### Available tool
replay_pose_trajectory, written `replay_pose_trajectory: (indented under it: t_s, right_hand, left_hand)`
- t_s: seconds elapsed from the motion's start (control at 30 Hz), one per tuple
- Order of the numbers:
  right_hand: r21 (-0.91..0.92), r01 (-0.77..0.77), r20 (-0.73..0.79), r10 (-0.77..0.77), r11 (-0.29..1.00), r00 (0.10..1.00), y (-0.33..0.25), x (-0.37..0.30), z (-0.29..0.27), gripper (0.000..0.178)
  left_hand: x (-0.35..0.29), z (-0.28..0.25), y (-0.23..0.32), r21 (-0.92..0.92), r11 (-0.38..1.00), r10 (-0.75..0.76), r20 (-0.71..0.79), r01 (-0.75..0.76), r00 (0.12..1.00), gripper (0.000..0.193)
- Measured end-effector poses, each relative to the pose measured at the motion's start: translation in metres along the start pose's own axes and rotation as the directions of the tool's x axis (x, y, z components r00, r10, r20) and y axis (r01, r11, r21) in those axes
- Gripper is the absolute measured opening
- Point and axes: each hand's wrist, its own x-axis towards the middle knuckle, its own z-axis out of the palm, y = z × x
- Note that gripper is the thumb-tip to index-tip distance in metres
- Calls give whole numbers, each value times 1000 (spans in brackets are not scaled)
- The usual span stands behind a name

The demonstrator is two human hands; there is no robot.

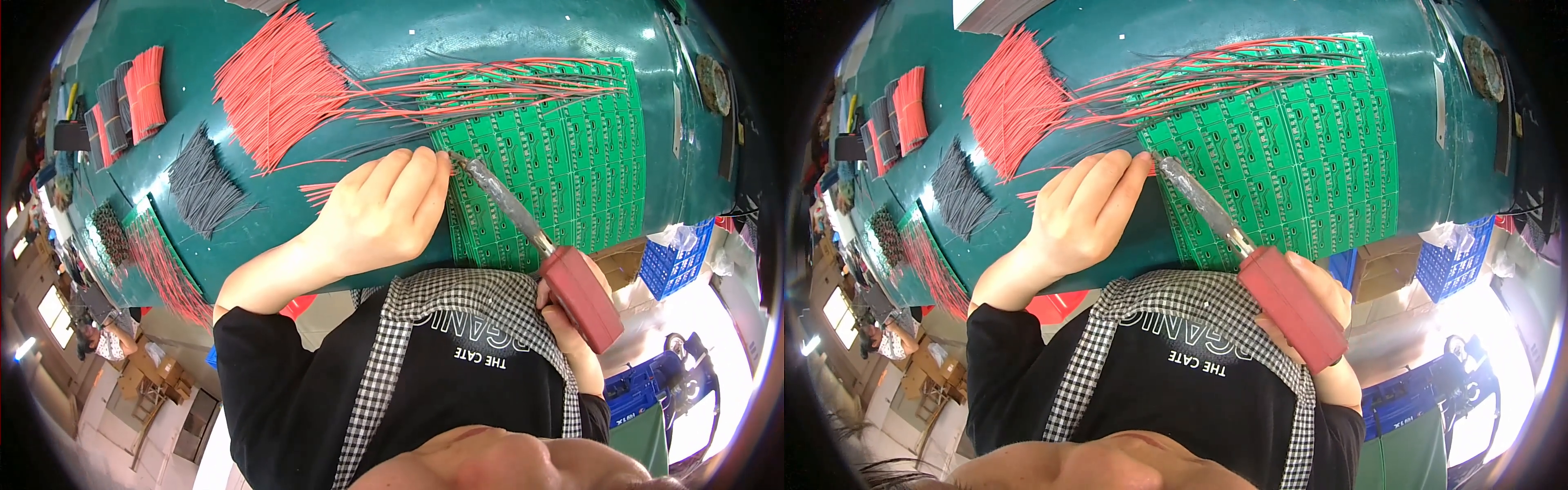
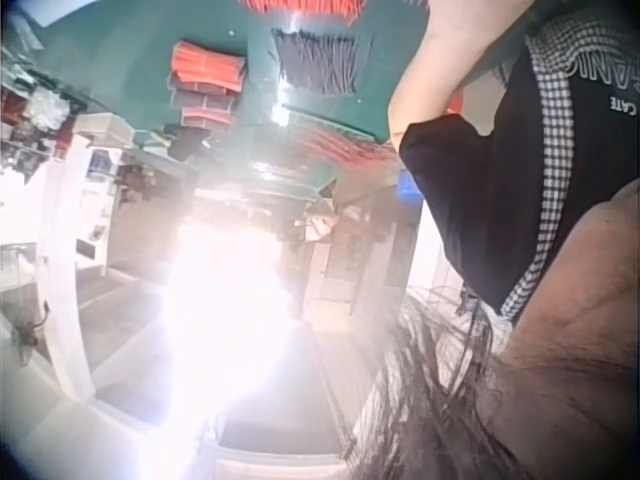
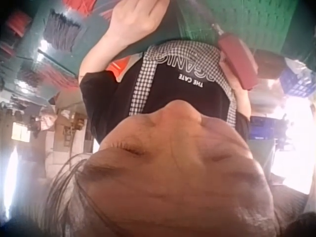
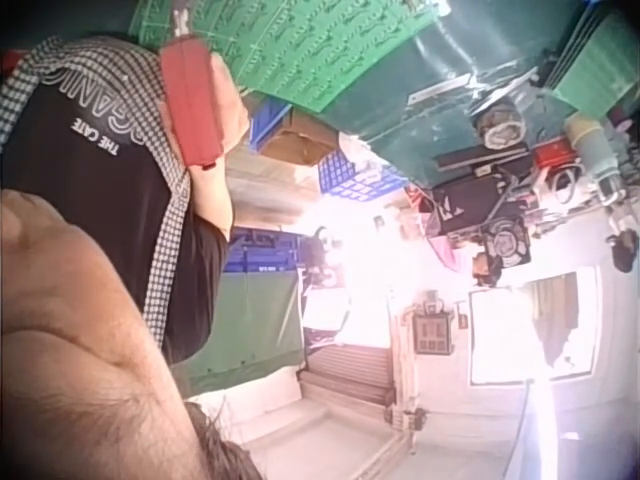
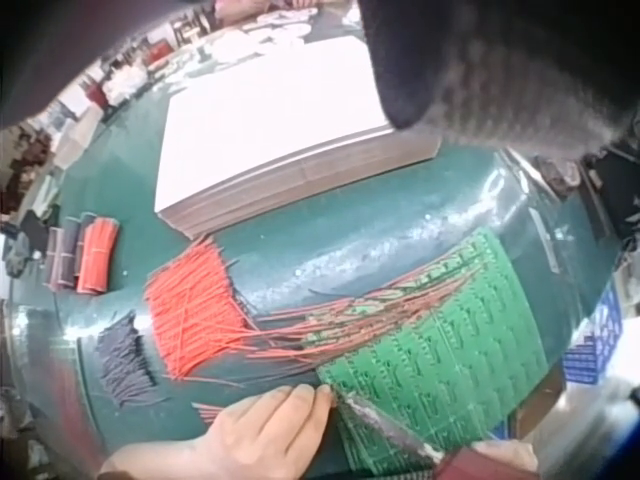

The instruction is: Soldering individual red wires onto a green printed circuit board using a manual soldering tool.

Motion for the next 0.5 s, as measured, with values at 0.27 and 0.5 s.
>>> replay_pose_trajectory:
  t_s: [0.27, 0.5]
  right_hand:
    - [532, -356, -2, 421, 768, 907, -14, -5, 4, 71]
    - [601, -325, -40, 434, 730, 900, -18, -2, 5, 79]
  left_hand:
    - [1, -1, 2, 66, 998, 24, 22, -25, 999, 26]
    - [5, -3, 1, 28, 1000, -14, 49, 13, 999, 26]
